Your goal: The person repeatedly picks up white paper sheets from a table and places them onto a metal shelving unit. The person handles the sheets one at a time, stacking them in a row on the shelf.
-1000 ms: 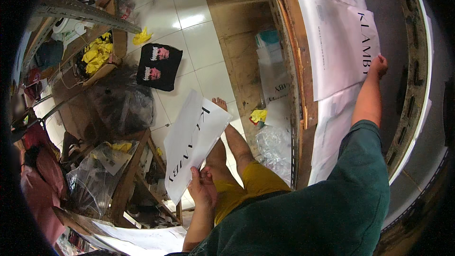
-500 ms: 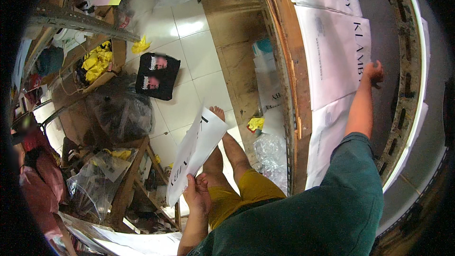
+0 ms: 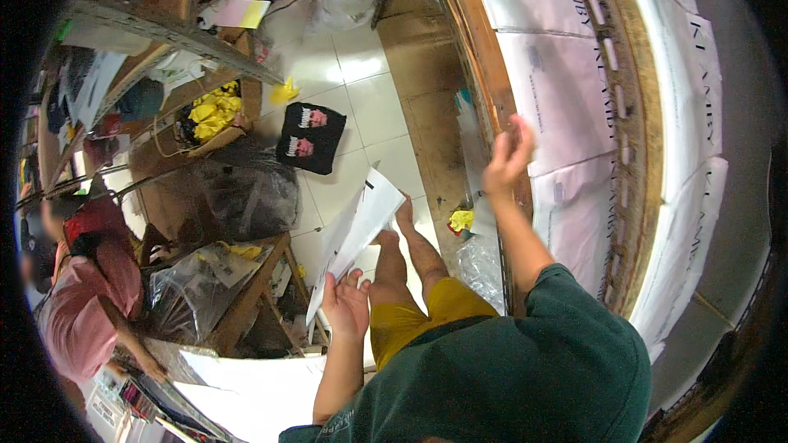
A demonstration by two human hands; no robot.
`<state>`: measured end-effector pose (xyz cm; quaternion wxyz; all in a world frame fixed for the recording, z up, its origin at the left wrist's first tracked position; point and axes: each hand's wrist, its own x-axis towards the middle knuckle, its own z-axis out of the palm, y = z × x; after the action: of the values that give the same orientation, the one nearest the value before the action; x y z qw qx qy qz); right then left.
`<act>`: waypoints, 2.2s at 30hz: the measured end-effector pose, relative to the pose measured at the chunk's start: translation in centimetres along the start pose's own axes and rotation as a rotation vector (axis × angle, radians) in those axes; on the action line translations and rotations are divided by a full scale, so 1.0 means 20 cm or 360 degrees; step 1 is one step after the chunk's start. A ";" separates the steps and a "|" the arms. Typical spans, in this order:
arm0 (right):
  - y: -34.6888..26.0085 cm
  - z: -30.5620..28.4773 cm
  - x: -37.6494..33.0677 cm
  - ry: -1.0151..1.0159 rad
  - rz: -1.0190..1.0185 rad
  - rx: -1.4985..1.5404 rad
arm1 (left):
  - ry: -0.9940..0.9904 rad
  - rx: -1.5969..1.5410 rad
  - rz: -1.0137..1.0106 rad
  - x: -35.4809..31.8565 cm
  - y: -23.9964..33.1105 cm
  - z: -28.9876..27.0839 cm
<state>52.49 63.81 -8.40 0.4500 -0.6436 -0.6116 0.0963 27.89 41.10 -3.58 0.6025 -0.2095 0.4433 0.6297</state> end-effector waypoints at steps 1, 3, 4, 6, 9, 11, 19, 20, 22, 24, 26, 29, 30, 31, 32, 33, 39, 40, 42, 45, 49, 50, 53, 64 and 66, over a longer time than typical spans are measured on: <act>-0.12 0.04 -0.11 -0.0013 0.0104 0.0220 | 0.0049 0.0035 0.0000 0.00 0.03 0.01; -0.34 0.10 -0.36 -0.0180 0.0350 0.0540 | 0.0143 0.0080 0.0024 0.01 0.07 0.04; -0.41 0.10 -0.49 -0.0282 0.0357 0.0672 | 0.0120 0.0071 0.0049 0.00 0.10 0.07; -0.57 0.03 -0.68 -0.1008 0.0486 0.0571 | 0.0079 0.0060 0.0109 -0.02 0.15 0.12; -0.90 -0.08 -0.71 -0.1385 0.0416 0.1008 | 0.0030 0.0079 0.0193 -0.06 0.21 0.11; -1.00 -0.10 -0.69 -0.1485 0.0162 0.1025 | -0.0004 0.0014 0.0258 -0.16 0.23 0.14; -1.37 -0.33 -0.66 -0.2095 0.0420 0.1333 | -0.0107 0.0503 0.0785 -0.54 0.10 0.15; -1.21 -0.19 -0.71 -0.1950 0.0261 0.1377 | -0.0199 0.0315 0.0723 -0.49 0.07 0.14; -1.26 -0.29 -0.64 -0.1800 0.0179 0.1292 | -0.0234 0.0650 0.0547 -0.55 0.04 0.15; -1.28 -0.31 -0.62 -0.1540 -0.0151 0.1244 | -0.0357 0.0840 0.0139 -0.79 0.09 0.14; -1.24 -0.26 -0.56 -0.1502 -0.0168 0.1198 | -0.0487 0.0949 0.0154 -0.90 0.09 0.04; -1.18 -0.18 -0.50 -0.1454 -0.0015 0.1149 | -0.0434 0.0819 0.0303 -1.08 0.10 -0.20; -1.19 -0.18 -0.48 -0.1346 -0.0054 0.1149 | -0.0395 0.0732 0.0358 -1.14 0.11 -0.29; -1.22 -0.19 -0.49 -0.1254 -0.0103 0.1137 | -0.0338 0.0609 0.0402 -1.19 0.13 -0.39; -1.29 -0.26 -0.50 -0.1231 -0.0043 0.1169 | -0.0289 0.0489 0.0440 -1.24 0.14 -0.50; -1.30 -0.25 -0.52 -0.1138 -0.0096 0.1179 | -0.0231 0.0360 0.0483 -1.26 0.15 -0.63; -1.42 -0.33 -0.66 -0.1010 -0.0036 0.1047 | 0.0020 -0.0283 0.0725 -1.49 0.01 -1.22; -1.45 -0.36 -0.68 -0.1040 0.0023 0.1045 | 0.0049 -0.0362 0.0736 -1.54 -0.01 -1.27; -1.49 -0.40 -0.72 -0.1035 0.0046 0.1069 | 0.0110 -0.0484 0.0762 -1.61 -0.05 -1.35; -1.54 -0.45 -0.79 -0.0961 -0.0012 0.1128 | 0.0167 -0.0576 0.0786 -1.66 -0.11 -1.46; -1.54 -0.48 -0.88 -0.1015 0.0050 0.1211 | 0.0154 -0.0585 0.0820 -1.69 -0.10 -1.59; -1.53 -0.47 -0.89 -0.1042 0.0065 0.1240 | 0.0147 -0.0578 0.0839 -1.70 -0.09 -1.61; -1.48 -0.47 -0.88 -0.1176 0.0180 0.1273 | 0.0169 -0.0597 0.0911 -1.74 -0.06 -1.64; -1.40 -0.55 -0.87 -0.1194 0.0131 0.1094 | 0.0212 -0.0956 0.1137 -1.66 0.15 -1.94; -1.33 -0.55 -0.84 -0.1189 0.0202 0.1065 | 0.0188 -0.0977 0.1243 -1.67 0.28 -2.00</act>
<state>37.41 39.98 9.38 0.3753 -0.4217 -0.6261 0.5378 17.98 -9.87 3.94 0.2063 -0.2307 0.3163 0.8968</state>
